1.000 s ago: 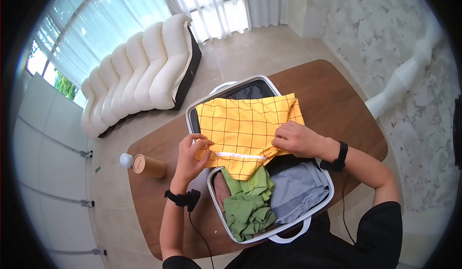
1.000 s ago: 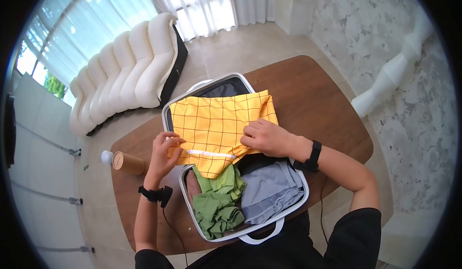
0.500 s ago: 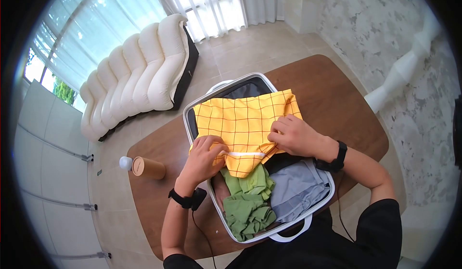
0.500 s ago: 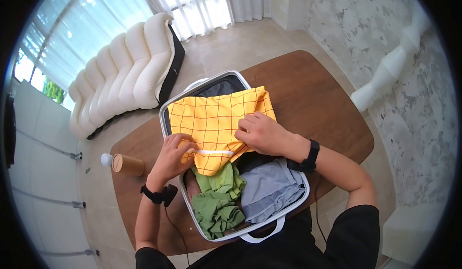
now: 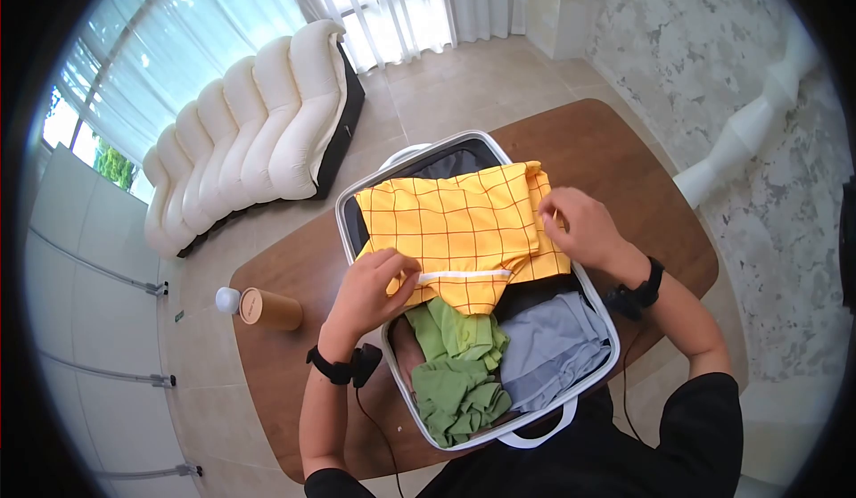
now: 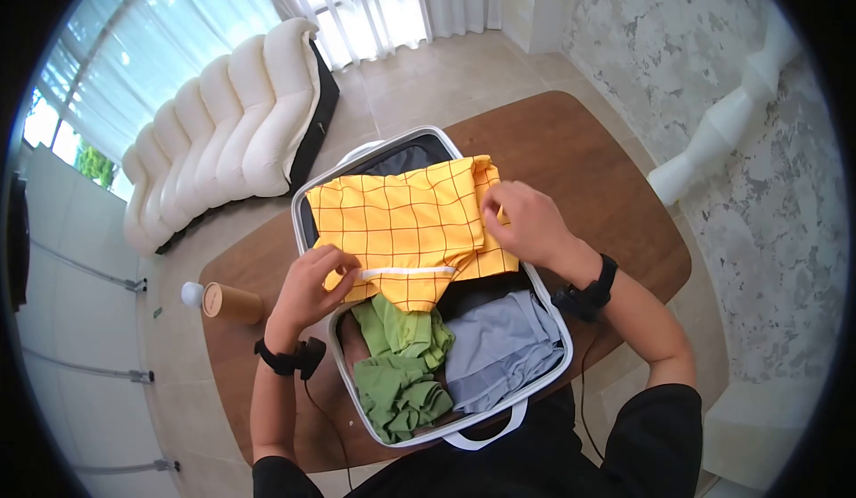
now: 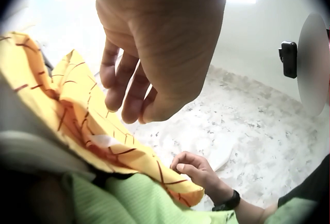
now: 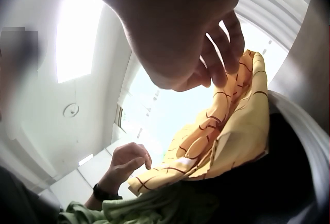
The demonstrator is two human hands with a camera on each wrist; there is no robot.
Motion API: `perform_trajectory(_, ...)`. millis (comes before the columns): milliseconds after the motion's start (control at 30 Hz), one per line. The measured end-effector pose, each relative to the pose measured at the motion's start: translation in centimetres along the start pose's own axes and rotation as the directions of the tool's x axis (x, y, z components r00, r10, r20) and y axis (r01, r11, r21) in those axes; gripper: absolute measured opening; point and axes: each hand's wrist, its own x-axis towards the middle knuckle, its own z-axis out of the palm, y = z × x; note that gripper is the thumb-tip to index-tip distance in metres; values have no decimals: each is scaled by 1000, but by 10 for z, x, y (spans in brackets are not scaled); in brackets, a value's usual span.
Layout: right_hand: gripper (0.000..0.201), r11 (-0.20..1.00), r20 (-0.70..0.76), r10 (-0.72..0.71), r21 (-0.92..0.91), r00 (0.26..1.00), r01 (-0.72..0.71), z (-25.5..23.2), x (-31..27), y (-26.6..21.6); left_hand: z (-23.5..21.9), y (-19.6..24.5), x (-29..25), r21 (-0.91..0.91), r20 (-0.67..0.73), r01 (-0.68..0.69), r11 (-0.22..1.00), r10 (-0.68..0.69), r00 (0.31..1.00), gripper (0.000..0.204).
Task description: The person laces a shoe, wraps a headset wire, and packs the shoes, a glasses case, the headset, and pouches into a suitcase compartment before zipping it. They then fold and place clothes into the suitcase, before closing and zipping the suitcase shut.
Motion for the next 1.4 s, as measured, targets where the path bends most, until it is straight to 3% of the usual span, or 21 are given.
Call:
perform_trajectory(67, 23, 975, -308, 220, 31, 926, -221, 2, 19, 9, -7, 11, 24, -23, -63, -53, 998, 51, 997, 11)
perform_trajectory(100, 30, 985, -367, 144, -32, 919, -167, 5, 27, 18, -10, 17, 37, -30, -20, -29, 999, 29, 999, 19)
perform_trajectory(233, 32, 976, -323, 8, -204, 946, -78, 6, 60, 29, 7, 8, 89, 118, 18, -155, 981, 154, 988, 34)
perform_trajectory(300, 36, 924, -327, 116, -312, 938, -223, 13, 69, 33, 20, 3, 108, 154, 158, -125, 980, 100, 982, 57)
perform_trajectory(333, 36, 923, -330, 113, -314, 937, -222, 17, 72, 40, 27, 4, 111, 155, 154, -127, 980, 103, 983, 57)
perform_trajectory(400, 31, 945, -238, 208, -200, 949, -258, 20, 79, 58, 40, 7, 117, 298, 170, -87, 951, 37, 985, 75)
perform_trajectory(433, 31, 945, -243, 207, -202, 948, -258, 18, 89, 69, 39, 9, 126, 320, 301, -24, 947, -78, 951, 88)
perform_trajectory(500, 22, 887, -109, 460, 27, 881, -460, 16, 95, 80, 46, 3, 125, 284, 324, -10, 959, -86, 942, 89)
perform_trajectory(633, 24, 870, -126, 488, -7, 863, -493, 18, 92, 94, 41, 3, 118, 266, 383, -14, 964, -92, 919, 92)
perform_trajectory(700, 34, 803, -67, 539, -261, 840, -536, 25, 90, 108, 43, -1, 110, 261, 394, -11, 965, -96, 914, 90)
perform_trajectory(833, 47, 782, -32, 596, -205, 802, -589, 16, 82, 97, 50, -16, 94, 174, 292, -14, 985, -38, 956, 89)
perform_trajectory(900, 58, 744, 73, 658, 86, 749, -662, 12, 81, 90, 54, -25, 90, 164, 242, -23, 986, -18, 970, 90)
perform_trajectory(1000, 70, 719, 126, 693, -59, 710, -692, -2, 84, 39, 49, -26, 88, 185, 239, -35, 982, -10, 971, 88)
perform_trajectory(1133, 75, 758, 21, 646, -137, 763, -638, 12, 96, 42, 36, -30, 85, 293, 175, 81, 953, -136, 975, 81)
perform_trajectory(1200, 59, 771, -49, 636, -14, 770, -637, 19, 98, 53, 34, -30, 76, 306, 160, 115, 945, -170, 972, 79)
perform_trajectory(1300, 43, 809, 75, 571, 117, 817, -576, 17, 102, 63, 34, -28, 67, 253, 155, 93, 963, -135, 979, 78)
perform_trajectory(1400, 32, 811, 21, 556, 204, 831, -548, 24, 107, 69, 36, -31, 65, 231, 160, 75, 970, -114, 981, 79)
